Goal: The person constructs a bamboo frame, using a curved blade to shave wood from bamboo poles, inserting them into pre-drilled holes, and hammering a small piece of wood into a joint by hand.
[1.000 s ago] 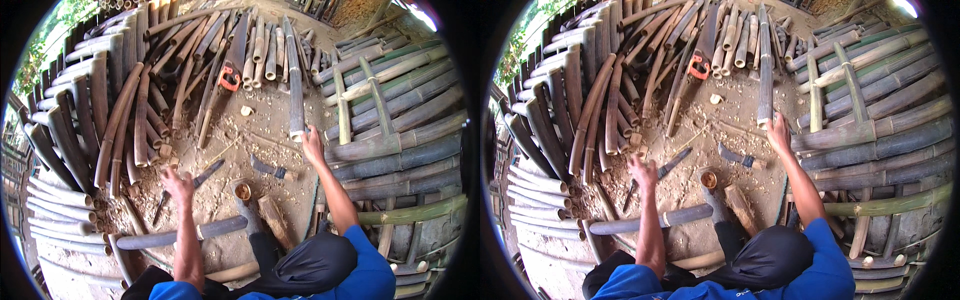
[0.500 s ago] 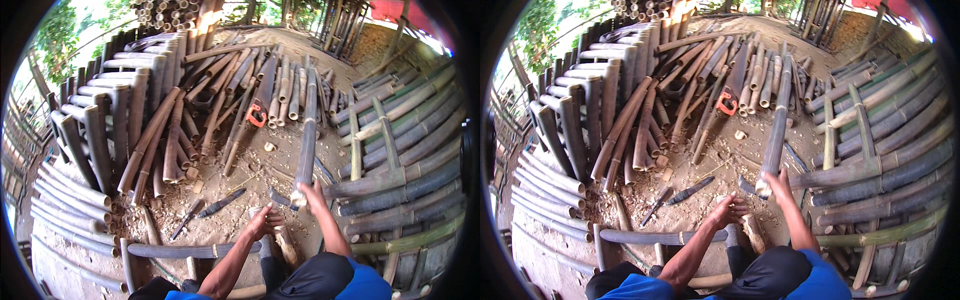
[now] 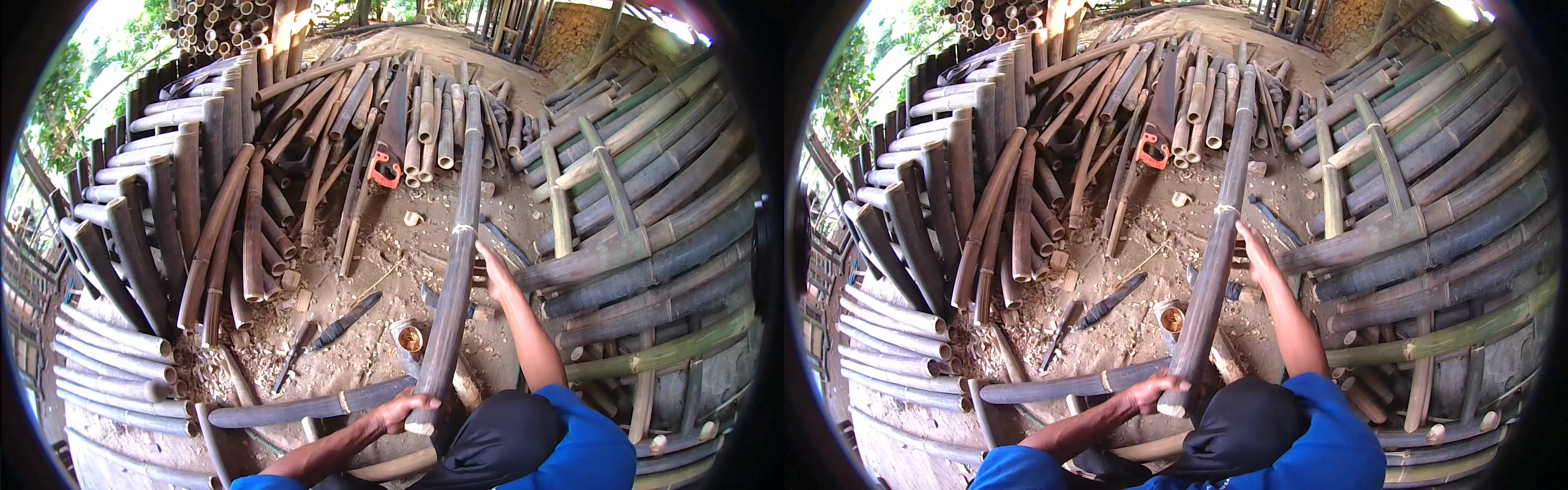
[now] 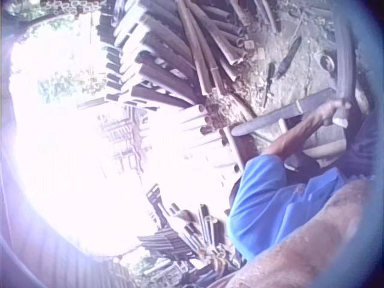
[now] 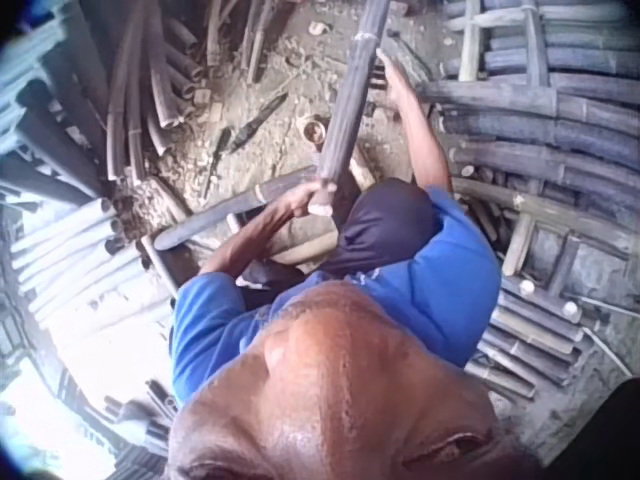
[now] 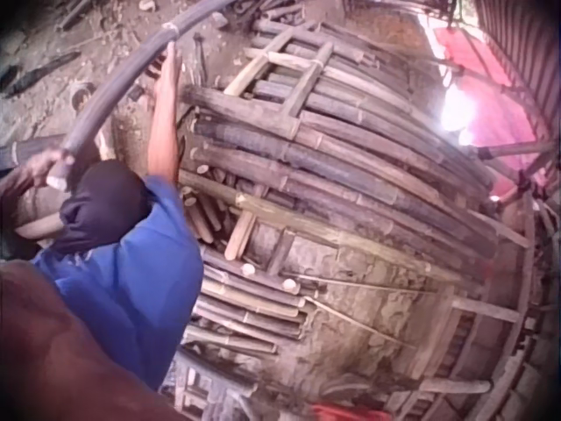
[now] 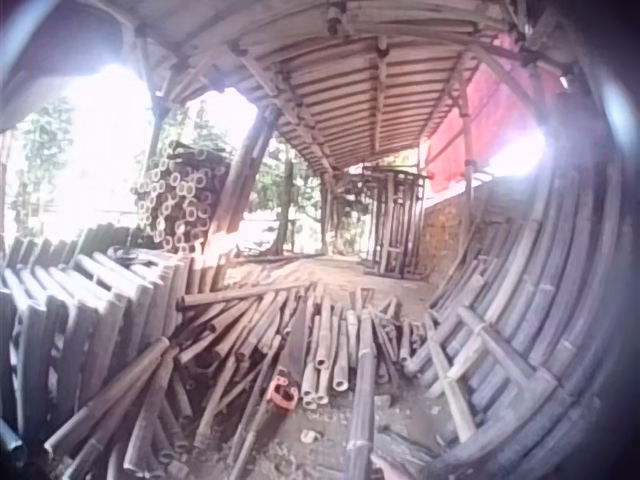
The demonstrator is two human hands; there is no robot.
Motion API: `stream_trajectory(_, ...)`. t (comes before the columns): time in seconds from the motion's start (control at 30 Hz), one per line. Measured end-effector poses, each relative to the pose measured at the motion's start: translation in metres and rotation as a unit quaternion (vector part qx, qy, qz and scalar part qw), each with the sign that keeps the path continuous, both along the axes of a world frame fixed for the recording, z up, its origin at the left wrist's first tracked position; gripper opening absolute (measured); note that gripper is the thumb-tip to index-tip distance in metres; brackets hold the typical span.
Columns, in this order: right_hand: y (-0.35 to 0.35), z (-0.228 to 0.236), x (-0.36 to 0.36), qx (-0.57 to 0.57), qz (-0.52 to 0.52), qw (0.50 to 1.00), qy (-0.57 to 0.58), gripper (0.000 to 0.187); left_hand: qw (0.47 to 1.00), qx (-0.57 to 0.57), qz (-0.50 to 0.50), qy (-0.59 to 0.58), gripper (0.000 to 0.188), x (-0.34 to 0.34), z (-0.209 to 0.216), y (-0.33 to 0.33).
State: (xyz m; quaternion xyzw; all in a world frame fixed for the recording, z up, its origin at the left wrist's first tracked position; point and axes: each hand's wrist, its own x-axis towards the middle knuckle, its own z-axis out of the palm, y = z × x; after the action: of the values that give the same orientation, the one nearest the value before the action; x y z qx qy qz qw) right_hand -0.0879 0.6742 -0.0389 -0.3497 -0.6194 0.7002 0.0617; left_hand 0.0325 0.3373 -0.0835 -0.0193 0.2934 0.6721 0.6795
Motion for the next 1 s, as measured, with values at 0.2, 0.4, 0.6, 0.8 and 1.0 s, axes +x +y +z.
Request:
stream_trajectory(0.2, 0.020, -0.045, -0.048, -0.188, -0.018, 0.982, 0.023, 0.063, 0.959, -0.091, 0.010, 0.269, 0.070, 0.034, 0.009, -0.027)
stream_trajectory(0.4, -0.012, -0.054, -0.033, -0.248, -0.028, 0.968, 0.001, 0.065, 0.807, -0.364, -0.118, 0.450, 0.079, 0.037, 0.056, -0.033)
stream_trajectory(0.6, -0.026, -0.016, 0.000, -0.232, -0.014, 0.972, 0.022, 0.073, 0.816, -0.324, -0.086, 0.470, 0.082, 0.087, 0.026, -0.035)
stream_trajectory(0.8, -0.020, 0.062, 0.008, -0.122, 0.072, 0.981, 0.130, 0.072, 0.773, -0.301, -0.058, 0.556, 0.084, 0.080, 0.013, -0.024)
stream_trajectory(1.0, -0.017, 0.176, 0.000, 0.010, 0.147, 0.929, 0.339, 0.044, 0.710, -0.279, 0.053, 0.644, 0.089, 0.016, 0.016, 0.014)
